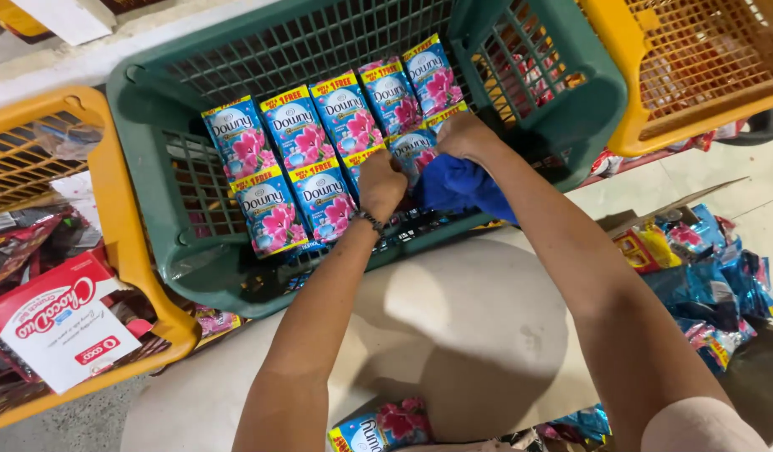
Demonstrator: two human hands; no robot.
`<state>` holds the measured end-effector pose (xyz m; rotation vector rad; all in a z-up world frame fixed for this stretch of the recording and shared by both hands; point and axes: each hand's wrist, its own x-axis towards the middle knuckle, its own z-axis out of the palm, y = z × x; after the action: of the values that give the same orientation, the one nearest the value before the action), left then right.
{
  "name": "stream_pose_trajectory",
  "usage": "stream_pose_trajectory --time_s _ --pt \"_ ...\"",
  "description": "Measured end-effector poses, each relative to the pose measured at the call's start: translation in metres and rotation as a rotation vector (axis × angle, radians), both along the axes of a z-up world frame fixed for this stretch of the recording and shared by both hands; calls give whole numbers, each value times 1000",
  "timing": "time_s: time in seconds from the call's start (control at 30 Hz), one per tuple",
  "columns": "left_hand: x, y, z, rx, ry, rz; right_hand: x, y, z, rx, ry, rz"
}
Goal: Wiping fabric softener sachets with a cloth and organizing them into a plastic crate.
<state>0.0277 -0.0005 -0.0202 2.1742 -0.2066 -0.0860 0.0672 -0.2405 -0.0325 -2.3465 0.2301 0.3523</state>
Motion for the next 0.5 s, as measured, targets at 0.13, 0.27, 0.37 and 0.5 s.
stream_pose_trajectory --time_s 0.13,0.27,0.37,0.5 --pt "-9 -6 25 72 -32 20 8 6 -11 -408 -103 277" --pt "-12 -8 30 206 -72 -51 3 5 -15 -415 -112 206" --pt "-21 -5 46 311 -84 -87 -18 20 19 -414 -124 194" --pt "-31 -3 62 364 -157 -141 -29 24 50 -340 -158 75"
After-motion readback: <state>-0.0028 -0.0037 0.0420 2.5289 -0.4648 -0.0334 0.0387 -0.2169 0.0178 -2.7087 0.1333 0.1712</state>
